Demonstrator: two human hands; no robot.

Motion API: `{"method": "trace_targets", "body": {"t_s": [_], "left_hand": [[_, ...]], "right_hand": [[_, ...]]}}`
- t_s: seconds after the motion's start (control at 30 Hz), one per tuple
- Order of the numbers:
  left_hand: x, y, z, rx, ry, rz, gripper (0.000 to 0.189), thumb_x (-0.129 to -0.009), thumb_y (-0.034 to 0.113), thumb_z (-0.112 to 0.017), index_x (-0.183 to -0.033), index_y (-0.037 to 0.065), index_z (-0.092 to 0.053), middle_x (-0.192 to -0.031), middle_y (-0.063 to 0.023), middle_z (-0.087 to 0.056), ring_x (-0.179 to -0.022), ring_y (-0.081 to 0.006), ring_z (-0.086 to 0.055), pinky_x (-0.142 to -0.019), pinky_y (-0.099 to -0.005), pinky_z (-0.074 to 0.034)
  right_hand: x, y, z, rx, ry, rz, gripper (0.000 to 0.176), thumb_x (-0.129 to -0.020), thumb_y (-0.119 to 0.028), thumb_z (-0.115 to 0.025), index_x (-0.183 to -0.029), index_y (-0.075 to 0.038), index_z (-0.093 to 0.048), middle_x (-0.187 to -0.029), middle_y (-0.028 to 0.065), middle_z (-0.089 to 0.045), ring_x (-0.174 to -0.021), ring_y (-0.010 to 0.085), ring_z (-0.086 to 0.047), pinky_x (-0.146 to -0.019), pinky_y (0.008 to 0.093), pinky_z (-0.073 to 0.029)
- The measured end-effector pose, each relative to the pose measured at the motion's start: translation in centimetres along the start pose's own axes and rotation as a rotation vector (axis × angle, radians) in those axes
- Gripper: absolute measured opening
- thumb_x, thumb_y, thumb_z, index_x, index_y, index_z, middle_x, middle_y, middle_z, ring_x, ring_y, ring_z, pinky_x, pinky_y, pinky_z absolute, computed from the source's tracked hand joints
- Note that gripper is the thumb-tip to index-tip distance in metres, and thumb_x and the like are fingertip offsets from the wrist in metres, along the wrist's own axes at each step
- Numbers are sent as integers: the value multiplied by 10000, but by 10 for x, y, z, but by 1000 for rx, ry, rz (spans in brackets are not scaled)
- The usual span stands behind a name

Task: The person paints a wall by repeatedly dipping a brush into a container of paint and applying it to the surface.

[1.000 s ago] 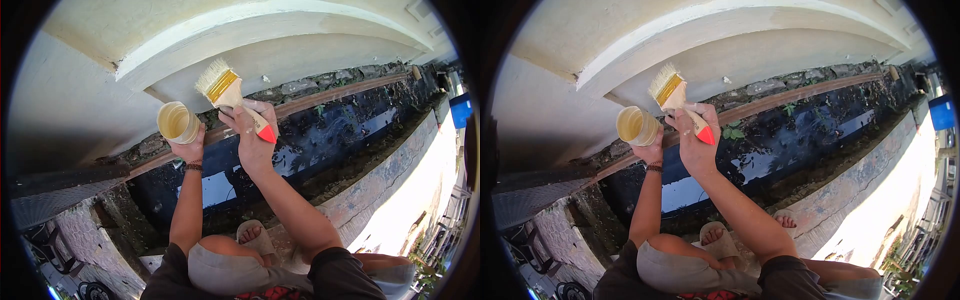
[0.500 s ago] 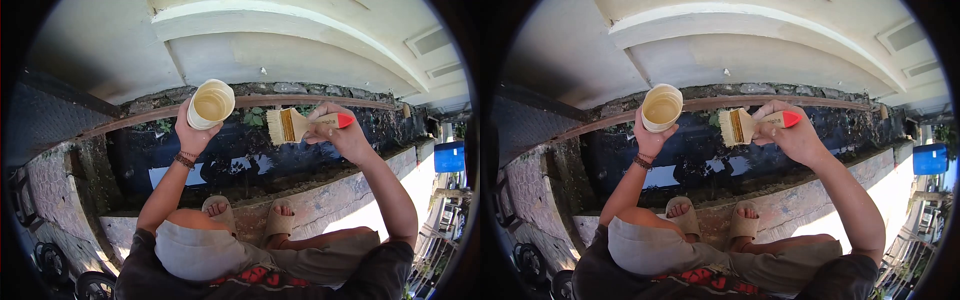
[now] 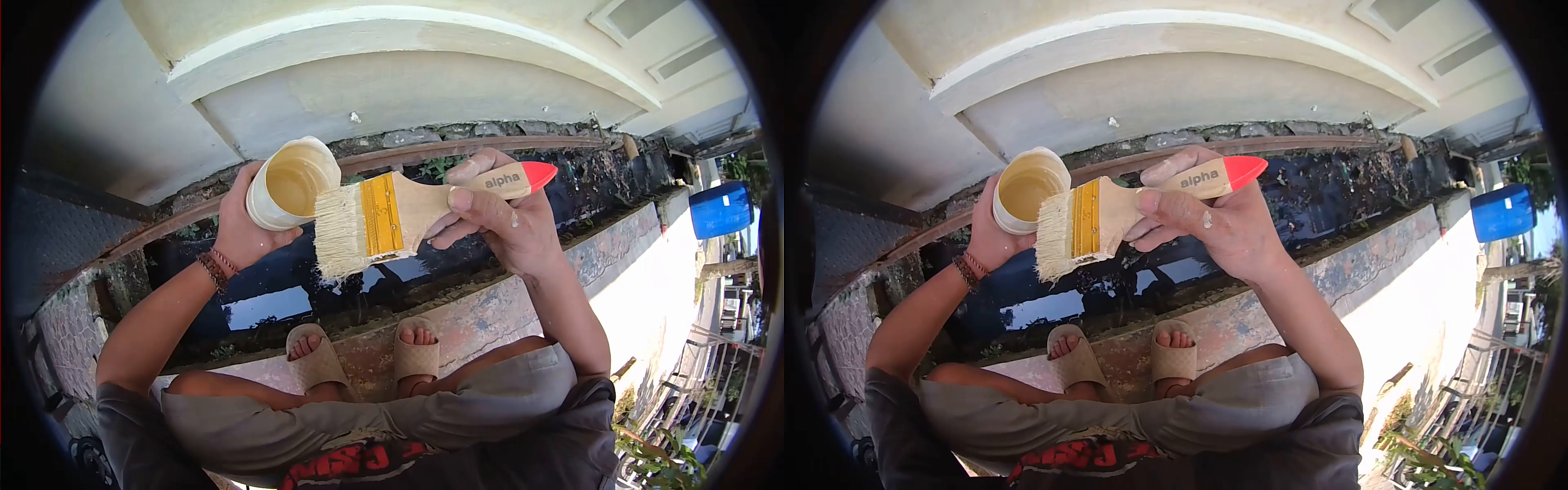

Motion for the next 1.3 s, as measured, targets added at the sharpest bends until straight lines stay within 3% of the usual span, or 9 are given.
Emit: {"method": "trace_targets", "body": {"t_s": [0.4,0.5,0.7,0.83,0.87,0.97,1.0,1.2,1.3], "left_hand": [[1,-11,-83,501,-7,104,854,-525,53,-889,-1257,42,-450,-1199,-71,-586,-1118,-162,-569,-979,-320,-463],[-7,8,-70,258,50,-2,833,-532,87,-888,-1247,54,-460,-1184,-78,-588,-1097,-175,-582,-953,-317,-476],[-11,14,-58,171,131,-100,794,-533,105,-869,-1226,69,-482,-1135,-93,-578,-1062,-235,-587,-934,-341,-473],[-9,29,-49,21,174,-189,791,-527,130,-888,-1210,70,-493,-1146,-107,-565,-1057,-253,-575,-927,-359,-469],[-9,32,-49,15,171,-192,791,-527,130,-888,-1210,70,-493,-1146,-107,-565,-1057,-253,-575,-927,-359,-469],[-8,47,-43,-68,212,-286,785,-644,123,-872,-1282,40,-422,-1208,-100,-565,-1120,-178,-578,-970,-325,-472],[-8,48,-38,-60,239,-303,773,-670,129,-860,-1292,43,-410,-1217,-109,-558,-1120,-184,-578,-967,-331,-477],[-15,58,-16,-28,320,-379,627,-823,40,-699,-1346,66,-356,-1285,-137,-494,-1161,-213,-545,-986,-368,-479],[-18,64,-10,-34,358,-413,642,-821,37,-701,-1356,66,-347,-1279,-135,-497,-1164,-221,-541,-997,-373,-471]], "right_hand": [[8,-13,33,1,343,89,281,-881,-238,-672,-861,20,-562,-711,177,-653,-552,267,-672,-452,311,-568],[8,-10,33,50,391,81,278,-878,-229,-676,-867,23,-561,-717,176,-654,-546,257,-669,-444,301,-564],[8,-24,23,282,442,173,260,-863,-182,-705,-897,35,-566,-727,143,-652,-546,198,-663,-432,247,-536],[5,-38,-21,548,321,201,238,-862,-166,-712,-889,34,-587,-746,103,-663,-552,141,-634,-464,193,-486],[4,-45,-35,659,268,376,238,-840,-180,-732,-874,15,-601,-733,93,-664,-540,145,-625,-509,225,-489],[-6,-49,-67,822,67,565,240,-801,-184,-756,-872,-8,-610,-665,89,-643,-523,178,-630,-548,263,-502],[-12,-41,-65,828,89,364,239,-779,-194,-759,-867,-22,-618,-615,97,-625,-533,230,-644,-541,295,-506],[-27,-53,-79,964,153,521,262,-769,-232,-756,-763,-13,-613,-581,133,-616,-539,297,-639,-518,339,-510],[-30,-60,-89,1025,185,568,254,-758,-225,-749,-743,-7,-619,-556,144,-598,-532,314,-628,-521,350,-514]]}}
Point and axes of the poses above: each hand's wrist, its own x-axis away from the middle knuckle, its own z-axis out of the back of the hand, y = z × x, the point moved 10 cm from there along -x, towards the middle knuckle
